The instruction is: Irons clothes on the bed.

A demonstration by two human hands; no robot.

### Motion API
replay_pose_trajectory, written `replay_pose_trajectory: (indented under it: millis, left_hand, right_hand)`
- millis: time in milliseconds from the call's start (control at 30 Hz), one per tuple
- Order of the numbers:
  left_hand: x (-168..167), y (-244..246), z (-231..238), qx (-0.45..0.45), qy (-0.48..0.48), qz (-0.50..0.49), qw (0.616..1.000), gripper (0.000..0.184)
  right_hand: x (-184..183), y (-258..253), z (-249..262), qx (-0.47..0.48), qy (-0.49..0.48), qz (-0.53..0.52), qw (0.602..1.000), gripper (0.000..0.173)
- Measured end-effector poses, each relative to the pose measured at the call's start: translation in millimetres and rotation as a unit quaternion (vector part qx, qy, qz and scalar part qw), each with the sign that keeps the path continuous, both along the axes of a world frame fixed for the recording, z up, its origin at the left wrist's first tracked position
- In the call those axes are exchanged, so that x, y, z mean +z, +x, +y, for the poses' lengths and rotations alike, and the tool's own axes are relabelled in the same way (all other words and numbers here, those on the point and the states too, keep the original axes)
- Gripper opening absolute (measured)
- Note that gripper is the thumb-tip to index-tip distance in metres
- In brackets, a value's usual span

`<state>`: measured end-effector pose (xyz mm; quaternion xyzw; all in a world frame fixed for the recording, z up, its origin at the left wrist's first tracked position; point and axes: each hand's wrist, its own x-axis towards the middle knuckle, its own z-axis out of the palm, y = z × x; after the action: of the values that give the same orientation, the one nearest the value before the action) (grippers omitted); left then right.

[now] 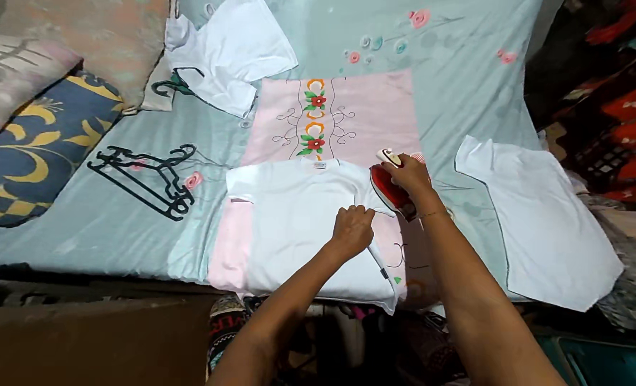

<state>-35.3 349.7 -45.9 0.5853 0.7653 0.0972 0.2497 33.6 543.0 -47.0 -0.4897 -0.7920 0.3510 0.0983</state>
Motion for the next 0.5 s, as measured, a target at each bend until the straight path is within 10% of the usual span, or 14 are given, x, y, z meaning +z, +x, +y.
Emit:
replay_pose_trajectory:
  millis: [500]
  left_hand:
    - [7,-29,-61,0.1,0.073,-0.069,0.99,0.029]
  right_hand:
    - [-1,-14,0,0.016,0.01,-0.021,1.0,0.047]
